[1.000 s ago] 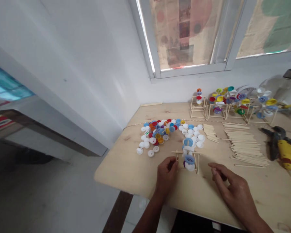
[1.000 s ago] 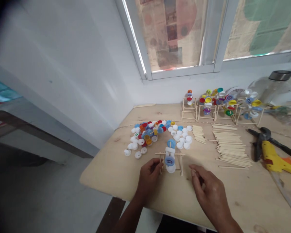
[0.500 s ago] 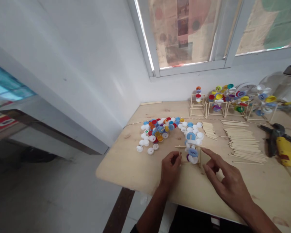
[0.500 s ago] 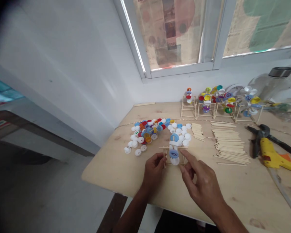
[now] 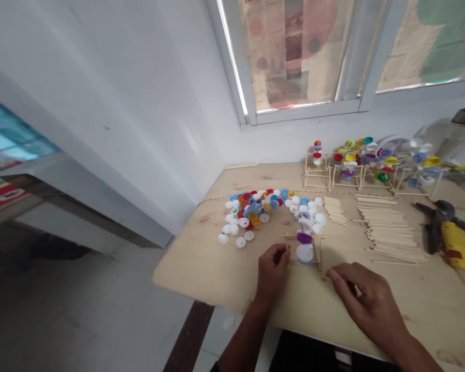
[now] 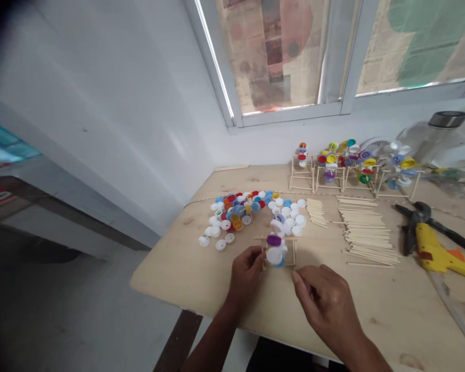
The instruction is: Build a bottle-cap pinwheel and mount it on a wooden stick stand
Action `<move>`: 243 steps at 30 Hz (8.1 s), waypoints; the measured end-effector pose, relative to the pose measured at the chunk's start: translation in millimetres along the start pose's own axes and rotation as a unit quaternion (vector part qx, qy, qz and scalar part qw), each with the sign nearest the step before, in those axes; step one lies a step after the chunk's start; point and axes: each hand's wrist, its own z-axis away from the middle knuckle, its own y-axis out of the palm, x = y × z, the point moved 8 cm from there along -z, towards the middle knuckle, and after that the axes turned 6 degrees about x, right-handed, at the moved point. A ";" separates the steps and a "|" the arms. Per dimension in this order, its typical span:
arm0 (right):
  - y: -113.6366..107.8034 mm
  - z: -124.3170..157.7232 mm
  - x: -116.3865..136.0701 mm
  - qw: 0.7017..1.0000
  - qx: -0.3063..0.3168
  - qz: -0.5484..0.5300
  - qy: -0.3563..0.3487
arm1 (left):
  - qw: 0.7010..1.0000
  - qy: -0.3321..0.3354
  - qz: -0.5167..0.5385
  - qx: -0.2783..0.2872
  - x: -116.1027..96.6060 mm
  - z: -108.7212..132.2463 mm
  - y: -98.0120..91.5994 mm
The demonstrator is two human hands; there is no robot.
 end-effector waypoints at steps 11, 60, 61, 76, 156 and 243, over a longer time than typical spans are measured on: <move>14.1 -10.9 -1.0 0.999 -0.001 -0.026 0.040 | 1.000 0.005 0.001 -0.001 1.4 -0.7 -0.4; 39.1 26.5 -18.6 0.992 0.101 0.027 0.070 | 1.000 0.010 -0.006 -0.005 -0.2 1.4 0.5; 40.7 27.3 -19.2 0.991 0.104 0.031 0.072 | 1.000 0.011 -0.006 -0.006 0.1 1.4 0.7; 62.4 40.8 -18.1 0.989 0.124 0.074 -0.005 | 1.000 0.002 -0.012 -0.017 -4.4 1.1 -0.9; 38.0 -25.3 -106.1 0.897 -0.023 -0.332 0.290 | 1.000 0.004 0.013 -0.001 -1.0 0.2 0.4; 46.5 22.8 -92.4 0.964 0.022 -0.096 0.245 | 1.000 0.008 0.001 -0.005 -1.9 2.0 -0.4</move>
